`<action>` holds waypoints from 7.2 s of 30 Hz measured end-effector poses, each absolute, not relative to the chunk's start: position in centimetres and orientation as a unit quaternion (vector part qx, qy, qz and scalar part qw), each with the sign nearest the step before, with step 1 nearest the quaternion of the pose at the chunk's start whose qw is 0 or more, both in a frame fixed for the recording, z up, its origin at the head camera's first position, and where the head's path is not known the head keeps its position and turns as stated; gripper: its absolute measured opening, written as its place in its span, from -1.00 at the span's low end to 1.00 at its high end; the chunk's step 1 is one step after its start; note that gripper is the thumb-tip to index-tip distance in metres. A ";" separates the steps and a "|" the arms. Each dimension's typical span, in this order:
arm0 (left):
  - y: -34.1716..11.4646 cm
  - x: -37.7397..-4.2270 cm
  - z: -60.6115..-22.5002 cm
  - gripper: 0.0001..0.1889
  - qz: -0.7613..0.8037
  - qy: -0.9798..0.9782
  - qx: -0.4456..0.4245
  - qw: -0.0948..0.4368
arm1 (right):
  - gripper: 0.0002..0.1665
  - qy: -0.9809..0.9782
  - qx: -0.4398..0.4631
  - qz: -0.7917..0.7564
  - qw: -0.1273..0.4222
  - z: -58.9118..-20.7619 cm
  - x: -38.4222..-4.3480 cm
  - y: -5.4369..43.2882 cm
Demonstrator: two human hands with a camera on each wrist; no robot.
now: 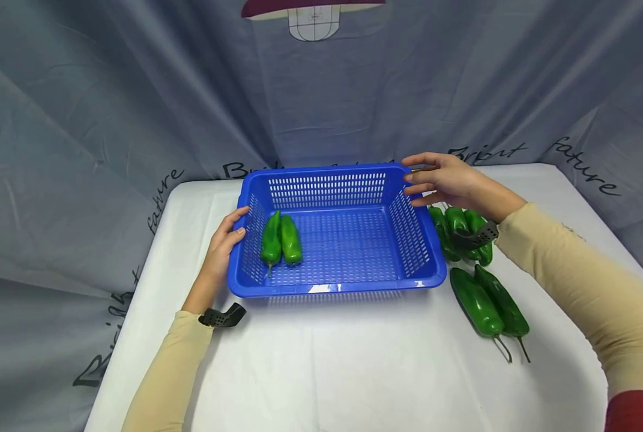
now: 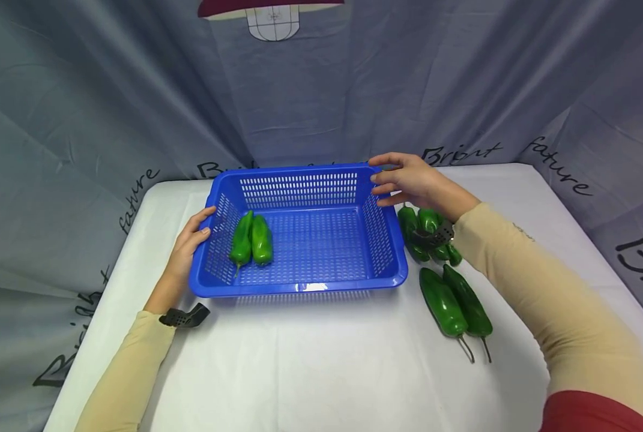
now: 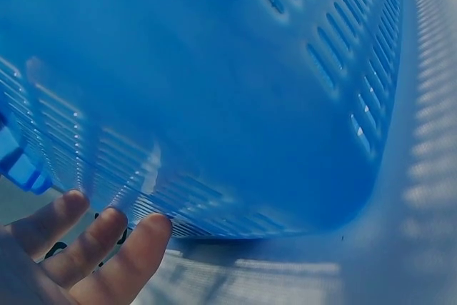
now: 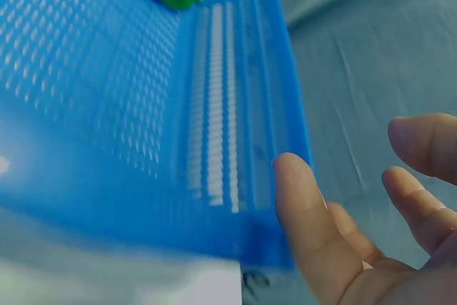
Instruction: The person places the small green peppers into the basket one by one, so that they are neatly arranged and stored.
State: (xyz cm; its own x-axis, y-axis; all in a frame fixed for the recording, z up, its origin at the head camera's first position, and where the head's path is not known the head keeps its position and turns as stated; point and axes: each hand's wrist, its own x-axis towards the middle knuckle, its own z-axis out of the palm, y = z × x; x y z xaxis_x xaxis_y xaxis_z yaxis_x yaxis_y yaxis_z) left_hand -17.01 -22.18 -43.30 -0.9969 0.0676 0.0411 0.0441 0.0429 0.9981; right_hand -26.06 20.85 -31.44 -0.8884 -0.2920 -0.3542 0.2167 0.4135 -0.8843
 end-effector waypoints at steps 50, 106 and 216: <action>-22.3 -16.9 -43.4 -0.46 0.705 0.708 0.038 0.017 | -0.74 0.773 0.108 -0.584 0.222 -39.6 -23.4 37.6; -22.3 -17.0 -43.5 -0.46 0.699 0.714 0.040 0.015 | -0.13 0.896 0.055 -0.386 0.212 -41.0 -23.2 34.4; -22.2 -17.3 -43.5 -0.46 0.699 0.713 0.052 0.001 | -0.27 0.736 -0.058 -0.604 0.300 -35.4 -24.7 7.6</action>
